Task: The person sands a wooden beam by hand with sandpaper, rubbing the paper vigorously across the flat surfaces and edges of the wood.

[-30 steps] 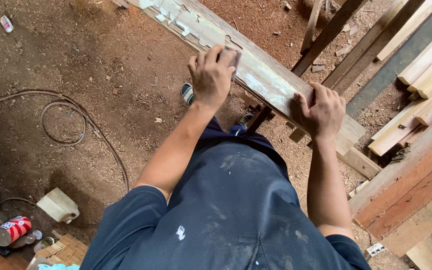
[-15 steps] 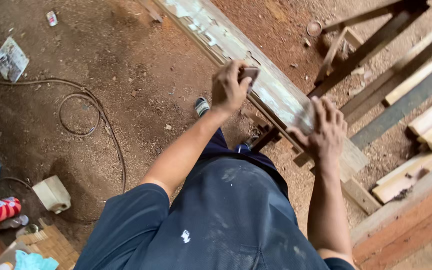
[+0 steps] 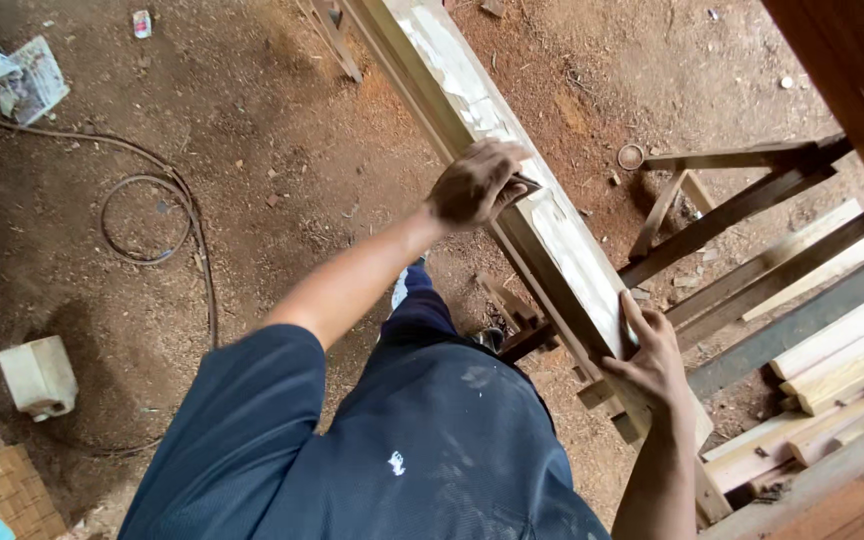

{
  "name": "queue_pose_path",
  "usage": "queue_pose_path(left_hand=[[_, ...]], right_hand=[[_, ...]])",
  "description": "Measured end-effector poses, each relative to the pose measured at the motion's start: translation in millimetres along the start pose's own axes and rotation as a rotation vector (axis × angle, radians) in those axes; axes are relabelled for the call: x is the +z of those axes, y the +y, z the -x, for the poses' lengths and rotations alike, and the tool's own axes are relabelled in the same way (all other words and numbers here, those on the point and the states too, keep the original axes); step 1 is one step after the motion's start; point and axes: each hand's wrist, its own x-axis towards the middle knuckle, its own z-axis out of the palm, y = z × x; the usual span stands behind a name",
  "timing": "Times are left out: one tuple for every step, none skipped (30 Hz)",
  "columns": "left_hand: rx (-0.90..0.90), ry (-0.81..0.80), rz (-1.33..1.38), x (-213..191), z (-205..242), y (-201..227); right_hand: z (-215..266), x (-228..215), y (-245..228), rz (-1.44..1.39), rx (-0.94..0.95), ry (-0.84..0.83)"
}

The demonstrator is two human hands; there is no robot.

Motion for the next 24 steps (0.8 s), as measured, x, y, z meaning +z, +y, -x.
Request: queue_pose_path(left_hand=[[0.020,-0.054,0.010,-1.0,-5.4,-10.8],[0.041,-0.108,0.019,-1.4,-8.0,-21.2],[0.061,-0.163,0.043,-0.1,-7.7,-29.6],[0.087,-0.219,0.070,3.8,-6.5,-38.0],[0.113,-0.273,0.099,9.8,-4.7,-47.0],[0.126,-0.268,0.101,20.4,-2.4,-53.1],[0.139,-0.262,0.102,34.1,-1.5,-58.1],[0.154,-0.258,0.104,46.7,-0.8,-62.8],[0.138,-0.216,0.146,59.0,0.8,-63.6],[0.122,-0.171,0.187,71.8,2.3,-61.4],[0.105,-0.127,0.228,81.2,3.7,-60.7],[0.093,-0.109,0.263,83.8,7.7,-61.6],[0.080,-0.091,0.298,86.3,10.2,-61.4],[0.072,-0.072,0.340,91.1,10.0,-59.2],[0.011,-0.162,0.333,95.1,9.7,-57.4],[-0.049,-0.253,0.319,97.4,9.1,-59.2],[-0.106,-0.345,0.304,99.6,7.1,-60.4],[-0.198,-0.311,0.359,101.8,1.0,-62.1],[-0.290,-0.277,0.413,108.9,-10.2,-61.8],[-0.385,-0.245,0.472,114.6,-16.3,-58.7],[-0.577,-0.165,0.386,114.7,-16.3,-55.5],[-0.762,-0.086,0.288,112.8,-15.3,-52.6],[-0.995,0.047,0.221,116.6,-20.9,-59.9],[-1.224,0.180,0.151,125.0,-31.8,-77.3]], right_hand=[[-0.9,-2.7,5.0,0.002,0.073,-0.049],[-3.1,-5.7,9.5,-0.148,0.070,-0.082],[-6.4,-9.4,13.7,-0.298,0.066,-0.113],[-10.1,-12.0,16.2,-0.451,0.063,-0.140],[-14.7,-13.8,17.5,-0.431,0.083,-0.149],[-14.0,-14.6,17.8,-0.414,0.112,-0.157],[-14.0,-15.8,17.0,-0.397,0.142,-0.165],[-14.1,-16.8,14.4,-0.416,0.157,-0.169],[-14.0,-18.6,11.2,-0.435,0.171,-0.172],[-15.3,-21.5,8.6,-0.452,0.185,-0.176],[-15.9,-23.7,5.4,-0.432,0.218,-0.168],[-13.7,-20.7,-0.9,-0.421,0.252,-0.164],[-12.4,-18.9,-6.8,-0.409,0.286,-0.160],[-11.1,-19.8,-10.3,-0.420,0.278,-0.161],[-12.1,-21.9,-12.6,-0.430,0.269,-0.162],[-15.0,-23.2,-15.4,-0.439,0.254,-0.165],[-14.2,-25.6,-17.8,-0.398,0.271,-0.160],[-14.1,-25.2,-21.1,-0.366,0.281,-0.159],[-12.6,-23.3,-24.5,-0.333,0.292,-0.158],[-8.7,-22.1,-26.2,-0.337,0.318,-0.165],[-6.1,-23.8,-25.8,-0.342,0.345,-0.172],[-6.7,-22.9,-25.3,-0.349,0.366,-0.178],[-8.5,-22.4,-22.7,-0.327,0.368,-0.197],[-11.1,-24.3,-17.3,-0.306,0.373,-0.214]])
